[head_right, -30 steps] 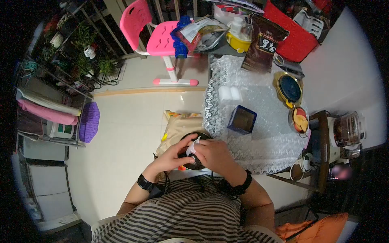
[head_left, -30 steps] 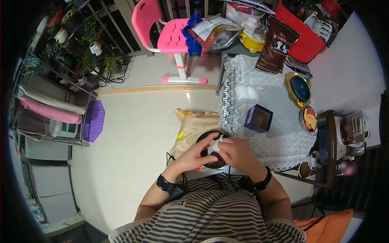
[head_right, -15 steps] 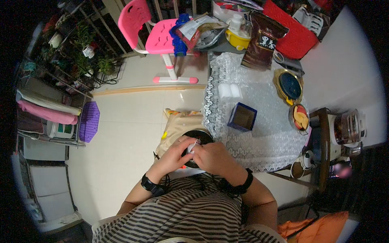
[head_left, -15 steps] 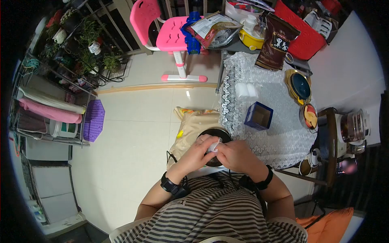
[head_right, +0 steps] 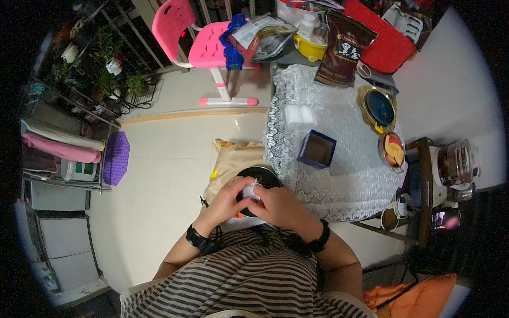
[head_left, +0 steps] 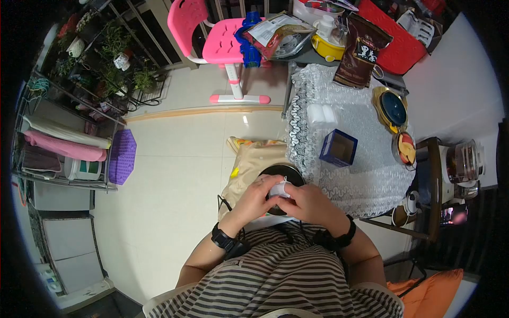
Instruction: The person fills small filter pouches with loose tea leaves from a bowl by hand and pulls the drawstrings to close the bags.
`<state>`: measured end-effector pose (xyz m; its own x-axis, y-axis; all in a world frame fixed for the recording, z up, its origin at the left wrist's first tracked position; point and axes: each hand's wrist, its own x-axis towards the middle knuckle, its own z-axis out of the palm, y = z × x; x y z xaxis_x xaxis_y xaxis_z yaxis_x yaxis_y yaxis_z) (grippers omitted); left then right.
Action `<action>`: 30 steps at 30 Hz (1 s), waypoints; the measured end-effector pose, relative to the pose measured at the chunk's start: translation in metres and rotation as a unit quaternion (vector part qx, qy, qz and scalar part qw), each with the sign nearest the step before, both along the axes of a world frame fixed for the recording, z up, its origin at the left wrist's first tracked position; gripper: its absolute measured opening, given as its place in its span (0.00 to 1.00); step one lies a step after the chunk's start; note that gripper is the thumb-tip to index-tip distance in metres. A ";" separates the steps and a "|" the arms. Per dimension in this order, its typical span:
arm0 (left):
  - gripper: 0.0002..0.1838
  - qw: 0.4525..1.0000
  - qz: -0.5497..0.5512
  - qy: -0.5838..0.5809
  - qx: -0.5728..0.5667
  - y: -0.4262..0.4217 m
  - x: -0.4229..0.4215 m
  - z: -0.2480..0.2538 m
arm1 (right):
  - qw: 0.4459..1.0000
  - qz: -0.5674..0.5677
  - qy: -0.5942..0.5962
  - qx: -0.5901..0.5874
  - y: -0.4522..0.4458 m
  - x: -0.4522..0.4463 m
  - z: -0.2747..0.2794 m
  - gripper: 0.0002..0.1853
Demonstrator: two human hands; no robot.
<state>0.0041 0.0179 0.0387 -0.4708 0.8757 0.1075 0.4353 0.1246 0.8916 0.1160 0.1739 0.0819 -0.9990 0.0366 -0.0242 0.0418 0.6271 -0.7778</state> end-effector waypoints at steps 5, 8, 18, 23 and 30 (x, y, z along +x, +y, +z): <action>0.28 0.996 -0.023 0.079 0.025 0.005 0.001 -0.004 | 0.999 0.021 -0.037 0.020 -0.005 0.001 -0.001 0.17; 0.27 0.990 -0.032 0.134 0.025 0.006 0.002 -0.007 | 0.989 0.040 -0.120 -0.076 -0.006 -0.002 0.001 0.18; 0.22 0.999 0.028 0.028 0.010 -0.003 -0.005 -0.024 | 0.992 -0.019 -0.086 -0.088 -0.002 0.002 0.013 0.12; 0.18 0.997 0.075 -0.002 0.000 -0.015 -0.013 -0.022 | 0.988 -0.137 0.010 0.070 0.025 0.011 -0.019 0.15; 0.21 0.995 0.089 -0.022 -0.041 -0.024 -0.019 -0.022 | 0.976 0.002 -0.054 0.210 0.010 0.007 -0.042 0.23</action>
<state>-0.0144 -0.0061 0.0165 -0.6224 0.7826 0.0141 0.3600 0.2702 0.8930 0.1235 0.1841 0.0395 -0.9917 0.0620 -0.1124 0.1058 0.8904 -0.4428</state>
